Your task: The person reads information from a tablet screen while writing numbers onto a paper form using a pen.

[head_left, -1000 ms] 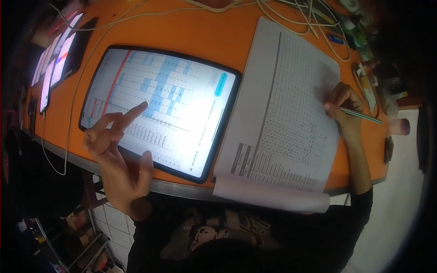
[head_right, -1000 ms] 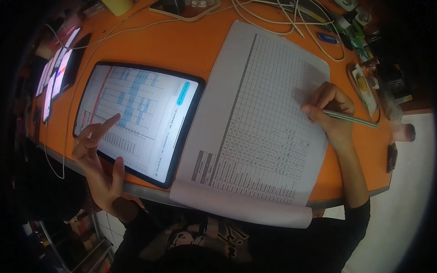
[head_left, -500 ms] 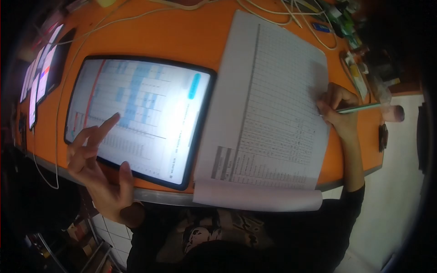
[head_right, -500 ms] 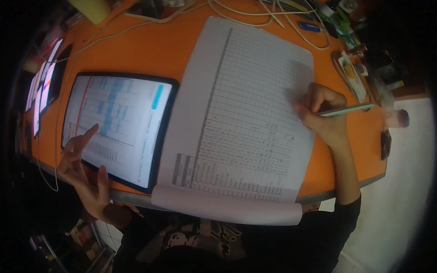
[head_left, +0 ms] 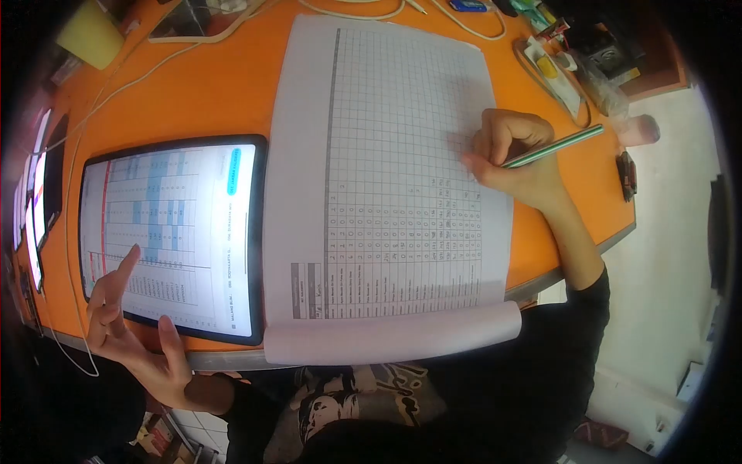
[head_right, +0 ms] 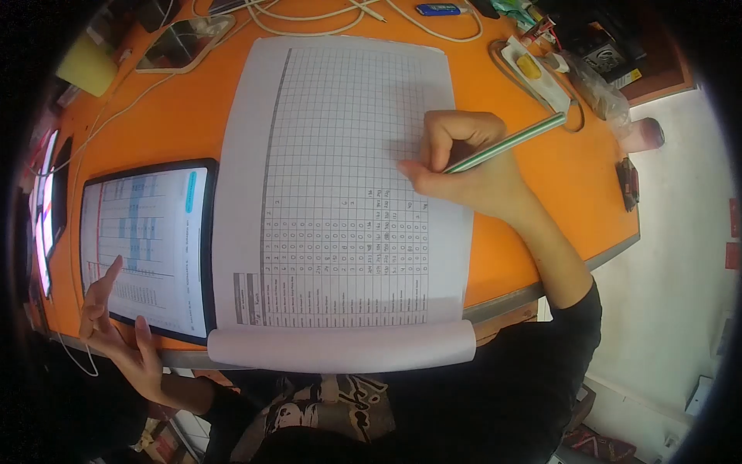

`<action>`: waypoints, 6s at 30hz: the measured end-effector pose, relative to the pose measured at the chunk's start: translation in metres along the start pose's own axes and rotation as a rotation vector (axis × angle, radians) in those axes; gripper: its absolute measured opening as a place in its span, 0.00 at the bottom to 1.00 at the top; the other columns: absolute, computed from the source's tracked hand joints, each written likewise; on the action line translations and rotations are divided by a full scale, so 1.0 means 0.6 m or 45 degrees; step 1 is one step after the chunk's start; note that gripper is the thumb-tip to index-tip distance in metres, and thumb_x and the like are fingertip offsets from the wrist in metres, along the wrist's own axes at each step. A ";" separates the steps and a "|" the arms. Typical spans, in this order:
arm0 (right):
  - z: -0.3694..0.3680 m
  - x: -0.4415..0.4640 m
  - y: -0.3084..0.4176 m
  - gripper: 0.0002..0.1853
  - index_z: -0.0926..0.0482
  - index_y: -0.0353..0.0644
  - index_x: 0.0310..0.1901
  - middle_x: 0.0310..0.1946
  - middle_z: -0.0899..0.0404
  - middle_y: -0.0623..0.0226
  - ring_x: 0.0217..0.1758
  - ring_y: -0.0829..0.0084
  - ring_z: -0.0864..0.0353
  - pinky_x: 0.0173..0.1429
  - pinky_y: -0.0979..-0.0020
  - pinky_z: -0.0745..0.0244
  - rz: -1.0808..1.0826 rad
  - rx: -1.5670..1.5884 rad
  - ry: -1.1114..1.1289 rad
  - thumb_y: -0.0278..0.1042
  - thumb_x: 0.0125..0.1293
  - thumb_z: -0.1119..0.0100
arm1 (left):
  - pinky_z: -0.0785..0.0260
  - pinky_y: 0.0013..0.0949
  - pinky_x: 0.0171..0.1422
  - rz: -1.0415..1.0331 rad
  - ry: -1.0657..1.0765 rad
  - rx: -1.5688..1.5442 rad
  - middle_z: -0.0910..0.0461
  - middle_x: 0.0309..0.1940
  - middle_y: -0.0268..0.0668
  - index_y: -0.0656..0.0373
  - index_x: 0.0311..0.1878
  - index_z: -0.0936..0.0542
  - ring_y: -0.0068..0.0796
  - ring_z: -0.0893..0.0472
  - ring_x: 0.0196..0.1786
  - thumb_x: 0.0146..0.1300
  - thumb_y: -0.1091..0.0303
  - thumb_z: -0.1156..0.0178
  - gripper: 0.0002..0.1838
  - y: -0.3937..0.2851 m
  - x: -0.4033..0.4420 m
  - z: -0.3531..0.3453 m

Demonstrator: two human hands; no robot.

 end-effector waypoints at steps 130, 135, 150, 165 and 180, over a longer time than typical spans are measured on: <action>0.008 -0.007 -0.009 0.21 0.40 0.44 0.14 0.15 0.33 0.75 0.17 0.88 0.34 0.22 0.84 0.42 -0.058 -0.062 -0.081 0.15 0.45 0.35 | 0.31 0.53 0.61 0.462 -1.373 0.027 0.29 0.53 0.63 0.64 0.59 0.34 0.53 0.23 0.53 0.67 0.70 0.59 0.18 0.059 -0.114 0.068; 0.004 -0.005 -0.007 0.22 0.41 0.44 0.14 0.15 0.34 0.75 0.17 0.87 0.35 0.22 0.83 0.42 -0.075 -0.096 -0.076 0.15 0.45 0.35 | 0.43 0.62 0.67 0.379 -1.241 0.179 0.35 0.53 0.77 0.64 0.53 0.32 0.65 0.33 0.61 0.67 0.68 0.60 0.15 0.073 -0.129 0.075; 0.000 -0.007 -0.008 0.21 0.42 0.45 0.14 0.15 0.36 0.74 0.18 0.84 0.36 0.24 0.81 0.43 0.007 -0.188 -0.139 0.12 0.42 0.38 | 0.51 0.60 0.73 0.146 -1.195 -0.482 0.26 0.55 0.49 0.62 0.08 0.36 0.48 0.37 0.68 0.64 0.65 0.67 0.26 0.069 -0.097 0.062; 0.003 -0.006 -0.011 0.20 0.42 0.45 0.15 0.16 0.36 0.74 0.18 0.85 0.36 0.23 0.81 0.40 0.067 -0.196 -0.074 0.10 0.43 0.43 | 0.41 0.46 0.70 0.354 -1.324 -0.537 0.23 0.49 0.40 0.70 0.39 0.23 0.42 0.26 0.59 0.61 0.80 0.51 0.08 0.069 -0.096 0.062; -0.006 0.005 0.000 0.20 0.36 0.44 0.15 0.16 0.31 0.74 0.18 0.87 0.32 0.22 0.84 0.39 -0.012 0.027 -0.047 0.17 0.46 0.31 | 0.40 0.37 0.44 0.187 -1.179 -0.849 0.43 0.17 0.33 0.60 0.18 0.38 0.25 0.41 0.24 0.50 0.82 0.55 0.09 0.094 -0.113 0.069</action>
Point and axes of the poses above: each hand's wrist, its own x-axis towards the middle knuckle, its own z-axis out of the back of the hand, y = z × x, the point moved 5 cm from there along x, towards the middle knuckle
